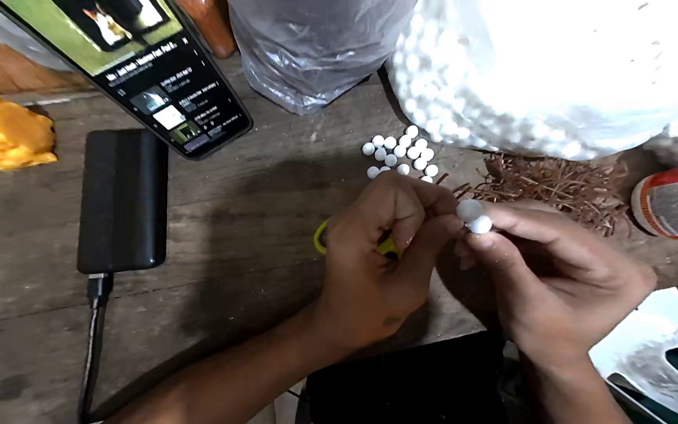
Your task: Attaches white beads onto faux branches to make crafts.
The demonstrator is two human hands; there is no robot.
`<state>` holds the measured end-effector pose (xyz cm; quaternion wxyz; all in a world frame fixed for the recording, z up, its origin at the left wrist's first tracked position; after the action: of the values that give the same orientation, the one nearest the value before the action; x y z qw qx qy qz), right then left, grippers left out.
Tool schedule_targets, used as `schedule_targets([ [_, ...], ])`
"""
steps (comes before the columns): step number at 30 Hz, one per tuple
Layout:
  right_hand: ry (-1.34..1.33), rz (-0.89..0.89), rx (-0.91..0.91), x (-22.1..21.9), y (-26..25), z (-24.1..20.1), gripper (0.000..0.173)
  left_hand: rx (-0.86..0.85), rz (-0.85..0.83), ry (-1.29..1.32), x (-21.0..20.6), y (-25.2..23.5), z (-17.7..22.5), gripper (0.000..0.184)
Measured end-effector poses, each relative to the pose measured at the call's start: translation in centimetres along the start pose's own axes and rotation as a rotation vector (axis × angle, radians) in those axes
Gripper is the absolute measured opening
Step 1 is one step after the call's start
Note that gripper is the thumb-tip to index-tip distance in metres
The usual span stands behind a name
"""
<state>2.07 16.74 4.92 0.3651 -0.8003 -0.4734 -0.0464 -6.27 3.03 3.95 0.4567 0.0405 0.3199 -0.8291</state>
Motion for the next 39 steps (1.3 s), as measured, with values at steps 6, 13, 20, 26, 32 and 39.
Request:
schedule_targets([
  [6,-0.101,0.135,-0.066,2.0,0.5,0.8,0.017,0.006,0.046,0.001,0.5,-0.6,0.2,0.025],
  [13,-0.174,0.026,-0.116,1.3,0.1,0.3,0.028,0.126,0.046,0.165,0.2,-1.1,-0.3,0.021],
  [20,-0.374,0.001,-0.130,1.9,-0.2,0.0,0.036,0.195,-0.014,0.224,-2.1,-1.0,-0.8,0.019],
  [26,-0.466,0.072,-0.186,4.1,0.7,1.1,0.028,0.315,-0.001,0.360,-4.1,-0.5,-1.6,0.020],
  [32,-0.528,0.078,-0.126,5.6,1.1,0.8,0.023,0.316,-0.005,0.453,-5.9,-0.4,-1.8,0.020],
  [39,-0.433,0.132,-0.044,6.8,1.7,0.0,0.028,0.254,-0.075,0.401,-7.8,-0.5,-1.4,0.023],
])
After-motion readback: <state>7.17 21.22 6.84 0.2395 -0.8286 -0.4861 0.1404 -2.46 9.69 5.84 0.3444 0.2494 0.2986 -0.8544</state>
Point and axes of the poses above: each hand's wrist, its own y-axis away from the middle knuckle, its own x-axis out of the back of the hand, z = x × y, the point moved 8 cm from there along -y, towards the middle knuckle, and after that the axes turned 11 degrees about y, right-handed, at the moved point
